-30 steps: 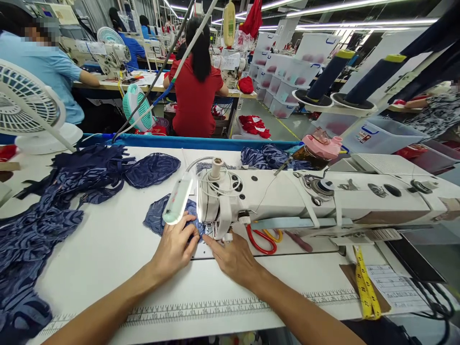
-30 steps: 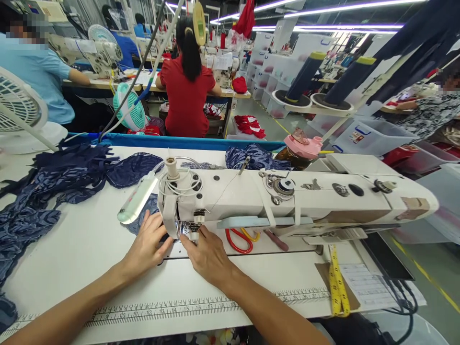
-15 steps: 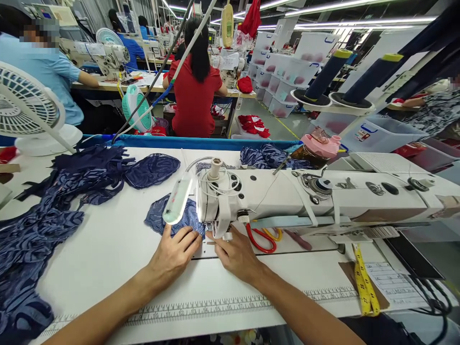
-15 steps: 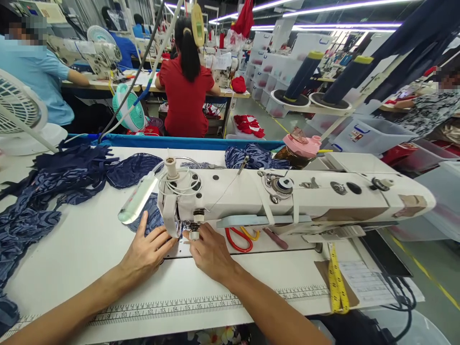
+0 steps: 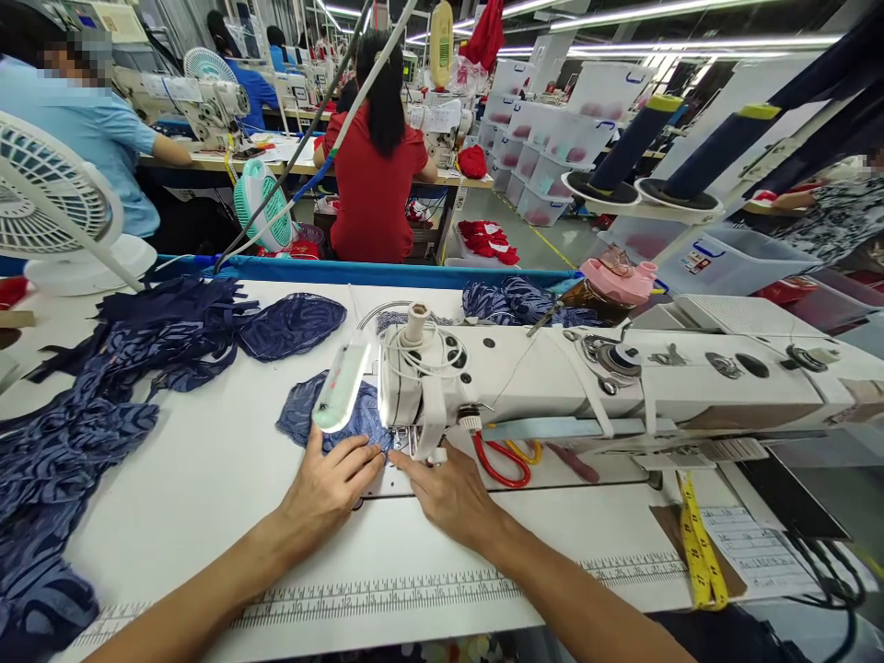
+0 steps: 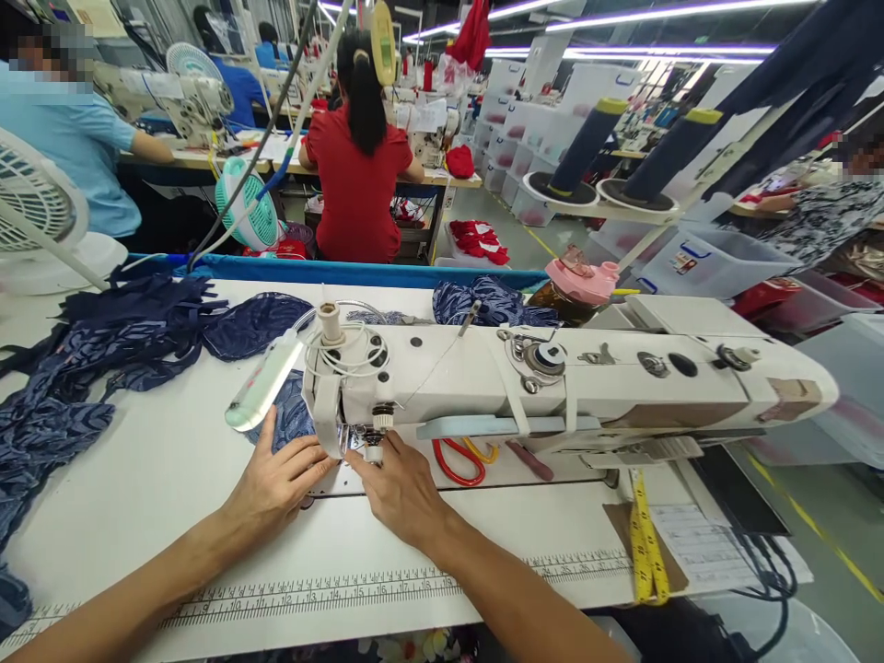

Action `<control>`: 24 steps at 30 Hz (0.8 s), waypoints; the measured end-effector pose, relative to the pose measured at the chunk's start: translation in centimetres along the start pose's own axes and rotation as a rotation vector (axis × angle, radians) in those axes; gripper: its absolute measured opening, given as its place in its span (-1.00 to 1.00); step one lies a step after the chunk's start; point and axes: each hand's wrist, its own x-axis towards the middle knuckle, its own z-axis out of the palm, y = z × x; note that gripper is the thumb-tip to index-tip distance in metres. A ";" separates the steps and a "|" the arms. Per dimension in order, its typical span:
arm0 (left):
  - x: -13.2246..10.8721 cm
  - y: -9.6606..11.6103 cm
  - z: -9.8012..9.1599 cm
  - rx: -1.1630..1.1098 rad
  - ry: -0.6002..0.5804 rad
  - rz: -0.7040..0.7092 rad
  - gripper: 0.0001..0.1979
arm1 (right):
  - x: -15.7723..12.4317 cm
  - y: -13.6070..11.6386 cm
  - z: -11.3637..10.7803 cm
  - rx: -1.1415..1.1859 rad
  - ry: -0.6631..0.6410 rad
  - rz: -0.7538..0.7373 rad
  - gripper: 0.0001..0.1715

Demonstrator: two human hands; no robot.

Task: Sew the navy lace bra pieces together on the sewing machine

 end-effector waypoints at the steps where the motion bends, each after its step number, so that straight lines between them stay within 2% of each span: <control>1: 0.0 0.0 0.1 0.005 0.003 -0.002 -0.54 | 0.0 0.0 -0.1 0.009 0.000 -0.002 -0.47; 5: -0.4 0.3 0.3 0.032 -0.001 -0.003 -0.55 | 0.1 -0.1 -0.4 0.014 -0.027 -0.026 -0.45; 9: -0.5 0.2 0.2 0.061 -0.072 0.016 -0.57 | -0.1 0.1 -0.6 0.106 0.067 -0.011 -0.55; 16: 0.7 -1.7 0.2 0.031 -0.131 0.055 -0.57 | -0.1 0.3 -0.6 0.238 0.136 0.061 -0.65; 24: 1.4 -2.7 0.5 -0.057 -0.099 0.040 -0.52 | -0.3 0.5 -0.1 0.242 0.133 0.069 -0.65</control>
